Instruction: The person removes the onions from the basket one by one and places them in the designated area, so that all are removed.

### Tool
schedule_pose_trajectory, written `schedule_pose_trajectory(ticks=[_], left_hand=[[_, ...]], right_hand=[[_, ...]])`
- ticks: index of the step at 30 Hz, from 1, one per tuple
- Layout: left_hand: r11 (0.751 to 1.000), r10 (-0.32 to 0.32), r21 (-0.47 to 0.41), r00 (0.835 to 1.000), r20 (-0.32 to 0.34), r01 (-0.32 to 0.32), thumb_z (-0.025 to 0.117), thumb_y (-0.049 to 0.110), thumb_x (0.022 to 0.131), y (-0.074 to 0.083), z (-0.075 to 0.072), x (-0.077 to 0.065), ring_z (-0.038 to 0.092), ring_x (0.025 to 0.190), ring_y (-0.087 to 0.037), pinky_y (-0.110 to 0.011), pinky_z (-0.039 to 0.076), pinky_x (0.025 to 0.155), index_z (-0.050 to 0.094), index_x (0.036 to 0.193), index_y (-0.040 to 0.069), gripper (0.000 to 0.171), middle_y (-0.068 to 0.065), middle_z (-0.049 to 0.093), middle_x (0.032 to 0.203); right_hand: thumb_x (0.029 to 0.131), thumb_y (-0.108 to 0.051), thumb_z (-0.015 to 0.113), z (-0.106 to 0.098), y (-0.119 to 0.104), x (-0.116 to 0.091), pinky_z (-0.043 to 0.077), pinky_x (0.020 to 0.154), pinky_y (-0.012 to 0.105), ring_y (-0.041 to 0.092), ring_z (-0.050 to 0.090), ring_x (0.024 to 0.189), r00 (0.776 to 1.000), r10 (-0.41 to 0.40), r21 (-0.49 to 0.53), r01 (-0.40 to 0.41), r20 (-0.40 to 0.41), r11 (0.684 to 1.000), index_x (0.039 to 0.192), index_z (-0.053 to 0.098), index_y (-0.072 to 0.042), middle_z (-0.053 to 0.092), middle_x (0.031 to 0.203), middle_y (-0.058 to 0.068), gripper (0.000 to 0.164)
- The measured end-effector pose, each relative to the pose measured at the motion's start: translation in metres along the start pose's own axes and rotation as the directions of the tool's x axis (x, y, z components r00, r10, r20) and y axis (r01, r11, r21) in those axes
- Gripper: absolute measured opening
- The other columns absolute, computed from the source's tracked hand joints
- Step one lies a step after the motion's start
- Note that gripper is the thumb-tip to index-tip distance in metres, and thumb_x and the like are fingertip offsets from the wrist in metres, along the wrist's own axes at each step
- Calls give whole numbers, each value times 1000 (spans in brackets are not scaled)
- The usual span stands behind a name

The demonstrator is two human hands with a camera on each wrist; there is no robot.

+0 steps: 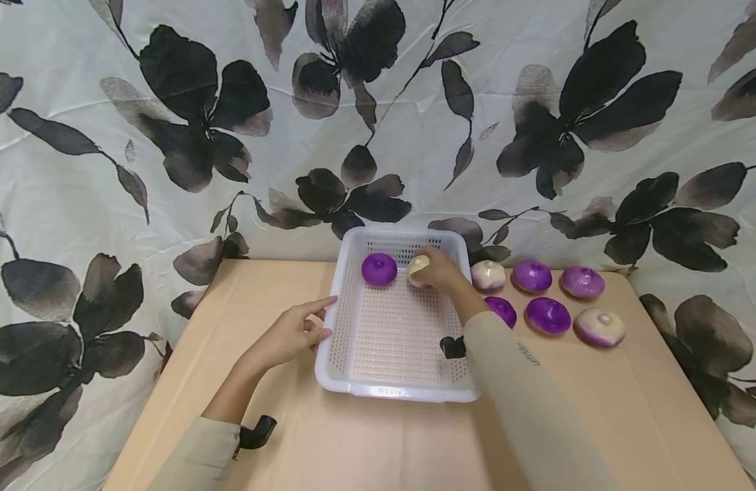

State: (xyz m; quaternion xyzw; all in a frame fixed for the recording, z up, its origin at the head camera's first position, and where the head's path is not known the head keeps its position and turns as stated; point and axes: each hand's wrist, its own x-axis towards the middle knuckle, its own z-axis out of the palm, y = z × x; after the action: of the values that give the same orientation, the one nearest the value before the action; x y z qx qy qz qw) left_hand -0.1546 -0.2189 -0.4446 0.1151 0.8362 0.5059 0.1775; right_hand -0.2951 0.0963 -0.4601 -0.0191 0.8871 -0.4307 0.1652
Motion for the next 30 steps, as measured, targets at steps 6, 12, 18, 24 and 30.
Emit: schedule_pose_trajectory(ticks=[6,12,18,24,30], left_hand=[[1000,-9,-4,1000,2,9,62,-3,96,-1,1,0,65,72,-19,-46,62,68,41,156,0,64,-25,54,123],[1000,-15,0,1000,-1,15,63,-2,96,1,1,0,65,71,-19,-46,62,68,41,156,0,64,-25,55,123],[1000,-17,-7,1000,5,17,62,-2,96,2,0,0,64,71,-19,-41,62,67,40,157,0,64,-25,54,123],[1000,-20,-5,1000,3,20,62,-2,96,3,0,-2,65,73,-20,-41,62,67,41,156,1,64,-26,54,124],[1000,-14,-8,1000,16,14,62,-2,97,4,-1,-1,65,73,-20,-41,62,67,40,157,1,64,-26,53,124]], right_hand=[[90,-8,71,-22,-16,-8,55,100,42,36,59,123,998,-53,-53,54,17,997,154,42,-4,55,143,24,70],[91,-9,72,-50,-31,-22,53,105,48,36,55,126,992,-123,-61,124,24,990,153,43,-4,52,147,23,69],[91,-13,75,-76,-29,-35,44,114,53,36,52,129,978,-202,-59,204,45,977,152,47,-8,48,152,19,67],[93,-18,76,-101,-18,-59,49,105,49,33,56,124,979,-197,-10,197,49,980,154,48,-17,49,152,13,67],[95,-19,76,-123,0,-89,51,101,40,34,57,123,976,-216,20,215,31,976,156,44,-16,44,157,14,69]])
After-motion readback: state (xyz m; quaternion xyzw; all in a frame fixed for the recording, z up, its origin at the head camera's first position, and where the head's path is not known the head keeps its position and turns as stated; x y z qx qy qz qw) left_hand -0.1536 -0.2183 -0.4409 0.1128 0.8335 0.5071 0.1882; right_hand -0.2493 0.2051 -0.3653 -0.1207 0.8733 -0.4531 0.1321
